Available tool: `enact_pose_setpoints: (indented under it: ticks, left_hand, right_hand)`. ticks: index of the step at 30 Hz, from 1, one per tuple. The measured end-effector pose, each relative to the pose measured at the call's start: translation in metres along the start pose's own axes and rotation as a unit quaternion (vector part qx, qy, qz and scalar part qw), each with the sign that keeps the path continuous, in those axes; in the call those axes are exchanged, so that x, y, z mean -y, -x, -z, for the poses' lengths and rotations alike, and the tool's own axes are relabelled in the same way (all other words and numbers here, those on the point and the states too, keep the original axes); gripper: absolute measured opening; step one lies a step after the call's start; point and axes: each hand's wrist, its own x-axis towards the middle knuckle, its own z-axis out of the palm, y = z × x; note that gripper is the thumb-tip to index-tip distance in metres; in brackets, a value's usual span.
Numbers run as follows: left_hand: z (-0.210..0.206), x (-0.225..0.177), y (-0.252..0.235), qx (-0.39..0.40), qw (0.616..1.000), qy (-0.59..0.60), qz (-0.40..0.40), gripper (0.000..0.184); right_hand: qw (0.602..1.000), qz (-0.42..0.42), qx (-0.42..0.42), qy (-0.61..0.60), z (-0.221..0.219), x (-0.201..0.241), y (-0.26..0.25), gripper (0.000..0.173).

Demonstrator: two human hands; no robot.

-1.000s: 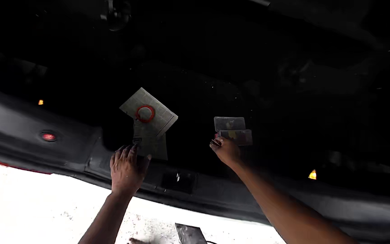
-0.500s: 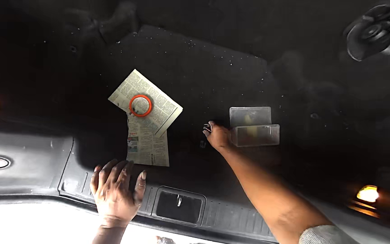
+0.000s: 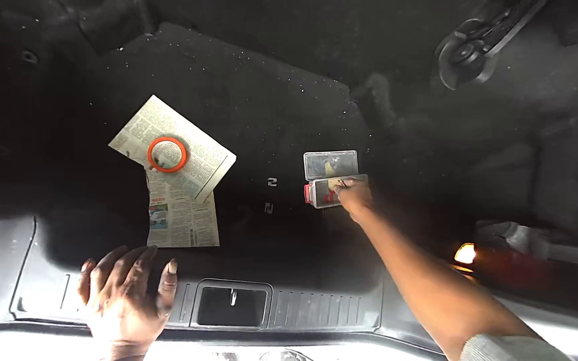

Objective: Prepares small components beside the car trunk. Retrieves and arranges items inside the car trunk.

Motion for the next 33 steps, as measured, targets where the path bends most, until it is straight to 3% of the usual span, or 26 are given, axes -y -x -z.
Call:
enact_pose_setpoints:
  ticks: [2, 7, 15, 23, 26, 28, 31, 33]
  left_hand:
    - [-0.001, 0.001, 0.001, -0.002, 1.000, 0.001, -0.003, 0.067]
    - [0.000, 0.001, 0.001, 0.000, 1.000, 0.001, -0.004, 0.065]
    - [0.002, 0.000, -0.001, 0.005, 1.000, -0.007, -0.007, 0.064]
    - [0.004, -0.002, -0.002, 0.009, 1.000, -0.015, -0.007, 0.063]
    - [0.002, -0.003, -0.003, -0.005, 1.000, -0.017, -0.009, 0.063]
    - [0.001, -0.001, -0.002, -0.012, 1.000, -0.024, -0.006, 0.064]
    - [-0.002, -0.003, -0.006, -0.010, 0.999, -0.039, 0.002, 0.069]
    - [0.007, -0.007, -0.006, 0.005, 1.000, -0.015, -0.002, 0.074]
  right_hand:
    - [0.998, -0.058, -0.004, 0.006, 0.000, -0.022, -0.017, 0.024]
    - [0.986, -0.104, 0.028, 0.131, -0.016, -0.031, -0.033, 0.040]
    - [0.986, -0.113, 0.015, 0.118, -0.028, -0.020, -0.040, 0.048]
    - [0.993, -0.101, -0.002, 0.060, -0.021, -0.023, -0.039, 0.036]
    - [0.995, -0.071, -0.013, -0.075, 0.006, -0.011, -0.008, 0.029]
    - [0.981, -0.048, 0.026, -0.186, 0.030, 0.004, 0.038, 0.023]
    - [0.920, -0.024, 0.118, -0.374, 0.066, 0.024, 0.128, 0.022]
    - [0.891, 0.009, 0.167, -0.422, 0.088, 0.033, 0.204, 0.024]
